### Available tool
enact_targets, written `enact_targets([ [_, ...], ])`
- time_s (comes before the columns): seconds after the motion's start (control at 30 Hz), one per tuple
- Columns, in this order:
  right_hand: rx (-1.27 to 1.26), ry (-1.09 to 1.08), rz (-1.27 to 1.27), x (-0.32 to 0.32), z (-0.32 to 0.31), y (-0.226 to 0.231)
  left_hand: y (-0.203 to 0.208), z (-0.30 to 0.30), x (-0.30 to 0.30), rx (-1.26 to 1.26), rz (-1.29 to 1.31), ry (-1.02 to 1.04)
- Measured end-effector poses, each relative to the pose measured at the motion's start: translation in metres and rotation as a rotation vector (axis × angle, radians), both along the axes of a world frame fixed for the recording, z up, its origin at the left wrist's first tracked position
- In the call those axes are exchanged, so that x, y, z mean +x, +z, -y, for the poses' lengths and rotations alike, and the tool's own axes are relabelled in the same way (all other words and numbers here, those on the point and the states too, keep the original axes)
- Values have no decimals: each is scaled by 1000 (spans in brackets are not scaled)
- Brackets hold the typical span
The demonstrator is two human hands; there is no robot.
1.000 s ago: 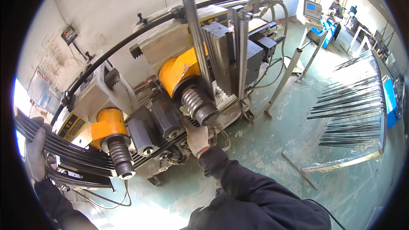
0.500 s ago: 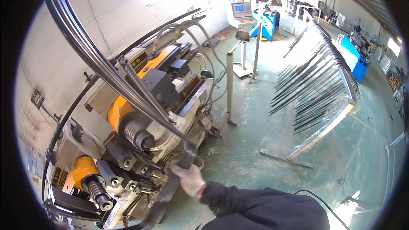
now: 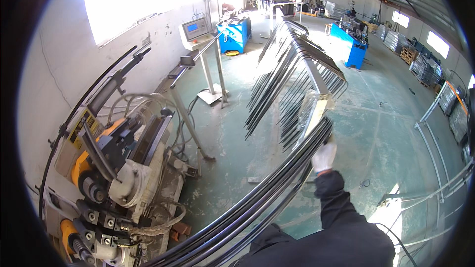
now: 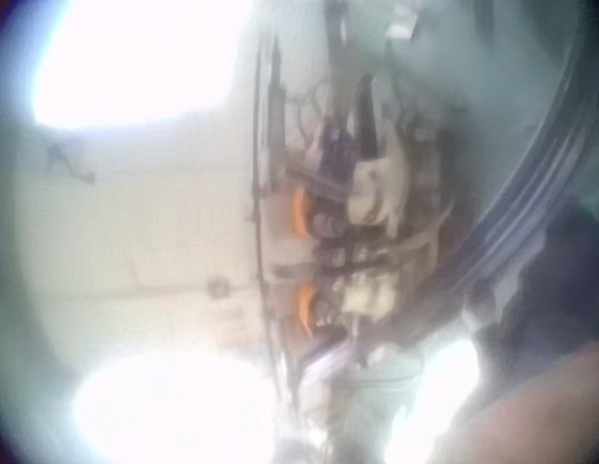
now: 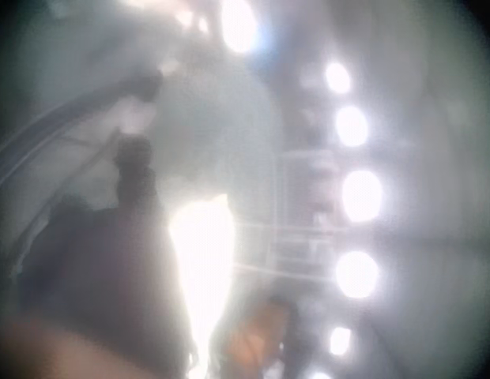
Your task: The person repeatedly picks up straight metal rods, feeds them into a bending machine, and removes the bent rods. The bent rods are placed onto a nearby rack. The person wears gloves and uses both hands to handle the rods and operate the machine.
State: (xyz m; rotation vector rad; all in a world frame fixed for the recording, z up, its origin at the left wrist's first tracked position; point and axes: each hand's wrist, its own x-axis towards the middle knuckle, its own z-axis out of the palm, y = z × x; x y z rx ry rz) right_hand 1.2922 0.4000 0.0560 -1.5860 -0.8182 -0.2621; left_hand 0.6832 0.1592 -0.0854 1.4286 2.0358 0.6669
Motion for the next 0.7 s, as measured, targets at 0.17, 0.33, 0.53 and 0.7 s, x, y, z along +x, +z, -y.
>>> enact_targets([
  [0.17, -177, 39, 51, 172, -44, 73, -80, -68, 173, -306, 515, 3],
  [0.33, -256, 14, 297, 322, -151, 75, -114, -145, 301, -445, 1233, 437],
  [0.53, -650, -55, 484, 415, -263, 7, -33, -158, 366, -160, 1121, 247],
  [0.7, -610, -496, 885, 473, -311, 11, -22, -117, 360, -155, 1014, 466],
])
